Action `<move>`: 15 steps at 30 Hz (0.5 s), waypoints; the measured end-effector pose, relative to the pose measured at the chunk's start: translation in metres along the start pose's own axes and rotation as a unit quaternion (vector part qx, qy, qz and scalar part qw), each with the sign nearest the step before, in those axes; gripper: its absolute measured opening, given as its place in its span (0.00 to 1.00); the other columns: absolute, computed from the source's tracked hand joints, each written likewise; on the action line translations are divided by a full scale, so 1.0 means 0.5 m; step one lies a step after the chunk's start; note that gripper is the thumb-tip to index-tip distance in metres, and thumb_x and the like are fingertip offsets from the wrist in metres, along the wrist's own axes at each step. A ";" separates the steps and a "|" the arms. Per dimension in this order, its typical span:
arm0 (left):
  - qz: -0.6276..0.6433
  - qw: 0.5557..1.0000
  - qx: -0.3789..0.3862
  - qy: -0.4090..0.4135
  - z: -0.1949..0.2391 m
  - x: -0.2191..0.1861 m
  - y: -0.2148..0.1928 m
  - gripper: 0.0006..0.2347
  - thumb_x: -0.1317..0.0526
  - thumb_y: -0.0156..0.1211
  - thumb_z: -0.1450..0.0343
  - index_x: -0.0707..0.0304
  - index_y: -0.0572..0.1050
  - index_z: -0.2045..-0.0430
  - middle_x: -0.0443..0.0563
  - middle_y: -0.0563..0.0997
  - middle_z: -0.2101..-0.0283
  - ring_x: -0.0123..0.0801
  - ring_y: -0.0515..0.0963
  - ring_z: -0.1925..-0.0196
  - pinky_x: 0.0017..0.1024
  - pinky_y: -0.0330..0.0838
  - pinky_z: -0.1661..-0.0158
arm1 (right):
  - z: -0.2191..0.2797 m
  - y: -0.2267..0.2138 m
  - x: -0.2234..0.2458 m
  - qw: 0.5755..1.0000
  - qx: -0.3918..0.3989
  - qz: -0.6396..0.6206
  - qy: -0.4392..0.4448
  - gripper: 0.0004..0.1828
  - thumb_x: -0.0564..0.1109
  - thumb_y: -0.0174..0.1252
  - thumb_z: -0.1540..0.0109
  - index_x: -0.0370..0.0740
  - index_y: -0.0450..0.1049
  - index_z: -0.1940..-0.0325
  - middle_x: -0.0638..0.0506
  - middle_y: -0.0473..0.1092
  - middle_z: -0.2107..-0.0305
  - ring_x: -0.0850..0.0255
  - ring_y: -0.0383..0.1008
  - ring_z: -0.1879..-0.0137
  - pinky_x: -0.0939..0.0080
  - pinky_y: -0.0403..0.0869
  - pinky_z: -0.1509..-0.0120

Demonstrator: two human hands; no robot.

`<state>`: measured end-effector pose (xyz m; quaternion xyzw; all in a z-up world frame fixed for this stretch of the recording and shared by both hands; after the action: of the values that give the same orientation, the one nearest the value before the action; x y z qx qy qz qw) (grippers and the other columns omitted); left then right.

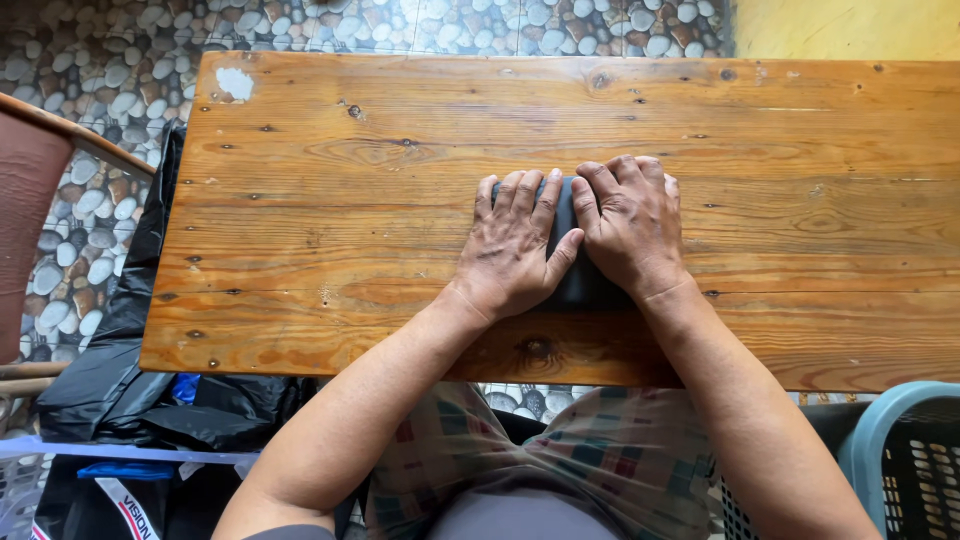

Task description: The person folds a large black plastic bag on a wooden table. They use a feather duster to smooth the bag before folding it into a compact rectangular shape. Finally, they place the folded bag into a plastic basket.

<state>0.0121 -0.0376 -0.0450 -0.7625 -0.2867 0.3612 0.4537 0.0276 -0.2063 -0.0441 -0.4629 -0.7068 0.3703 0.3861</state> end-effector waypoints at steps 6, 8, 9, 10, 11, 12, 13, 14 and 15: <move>0.001 1.000 0.022 -0.007 -0.004 0.000 0.000 0.34 0.38 0.32 0.24 0.69 0.60 0.32 0.68 0.68 0.38 0.53 0.61 0.30 0.56 0.44 0.32 | 0.002 0.002 -0.001 1.000 -0.011 0.001 -0.008 0.20 0.63 0.44 0.25 0.56 0.77 0.46 0.50 0.71 0.59 0.49 0.69 0.41 0.43 0.68 0.40; -0.001 0.999 0.034 -0.014 -0.007 0.001 -0.001 0.34 0.38 0.30 0.24 0.68 0.60 0.32 0.68 0.67 0.37 0.54 0.61 0.30 0.56 0.44 0.32 | 0.000 0.001 -0.001 1.000 -0.011 -0.004 -0.010 0.20 0.64 0.44 0.25 0.57 0.77 0.46 0.51 0.71 0.59 0.50 0.69 0.41 0.43 0.68 0.40; -0.002 0.999 0.037 -0.015 -0.009 0.003 0.001 0.33 0.39 0.30 0.23 0.68 0.61 0.32 0.68 0.68 0.37 0.54 0.62 0.30 0.55 0.46 0.33 | -0.001 0.000 0.000 1.000 -0.005 -0.007 -0.004 0.20 0.64 0.43 0.25 0.56 0.77 0.46 0.50 0.71 0.59 0.49 0.68 0.41 0.42 0.68 0.40; -0.002 0.999 0.040 -0.016 -0.011 0.004 0.003 0.32 0.40 0.29 0.23 0.68 0.61 0.32 0.67 0.68 0.37 0.54 0.63 0.31 0.55 0.48 0.34 | -0.002 -0.001 0.000 1.000 0.001 -0.010 0.002 0.20 0.63 0.43 0.24 0.56 0.77 0.46 0.49 0.71 0.59 0.48 0.68 0.41 0.41 0.68 0.40; -0.005 0.999 0.038 -0.016 -0.017 0.008 0.001 0.32 0.40 0.29 0.23 0.68 0.61 0.32 0.67 0.68 0.37 0.54 0.63 0.31 0.55 0.48 0.34 | -0.004 -0.004 0.002 1.000 -0.002 -0.011 0.001 0.20 0.63 0.43 0.24 0.56 0.77 0.46 0.49 0.71 0.59 0.48 0.68 0.41 0.41 0.68 0.40; -0.012 0.999 0.036 -0.013 -0.025 0.011 0.001 0.33 0.39 0.26 0.22 0.67 0.63 0.33 0.66 0.70 0.39 0.54 0.65 0.32 0.56 0.50 0.36 | -0.007 -0.005 0.002 1.000 -0.002 -0.010 0.001 0.20 0.63 0.43 0.24 0.56 0.77 0.47 0.49 0.70 0.60 0.47 0.69 0.42 0.41 0.68 0.40; -0.017 0.999 0.039 -0.010 -0.028 0.011 0.005 0.33 0.38 0.23 0.22 0.65 0.64 0.34 0.64 0.72 0.40 0.53 0.68 0.34 0.56 0.53 0.38 | -0.002 -0.005 0.000 1.000 0.001 -0.007 0.005 0.20 0.63 0.42 0.24 0.56 0.77 0.47 0.48 0.70 0.60 0.47 0.69 0.42 0.40 0.69 0.41; -0.017 0.999 0.041 -0.009 -0.044 0.023 0.012 0.33 0.38 0.23 0.22 0.65 0.64 0.34 0.64 0.72 0.40 0.53 0.68 0.34 0.56 0.53 0.38 | 0.000 -0.007 0.001 1.000 0.002 -0.008 0.007 0.20 0.63 0.42 0.24 0.56 0.77 0.47 0.48 0.70 0.60 0.47 0.69 0.42 0.40 0.69 0.41; -0.029 0.999 -0.013 -0.011 -0.061 0.036 0.012 0.30 0.40 0.27 0.22 0.65 0.71 0.43 0.63 0.76 0.50 0.54 0.75 0.45 0.54 0.61 0.47 | 0.000 -0.011 0.003 1.000 -0.007 -0.011 0.002 0.20 0.62 0.42 0.24 0.55 0.77 0.47 0.48 0.70 0.61 0.46 0.69 0.43 0.41 0.69 0.41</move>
<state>0.0477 -0.0411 -0.0457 -0.7559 -0.3177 0.3525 0.4511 0.0253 -0.2065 -0.0389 -0.4587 -0.7132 0.3604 0.3887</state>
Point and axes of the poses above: each hand's wrist, its own z-axis away from the middle knuckle, its own y-axis out of the palm, x = y × z, the point moved 3 cm from there along -z, towards the middle knuckle
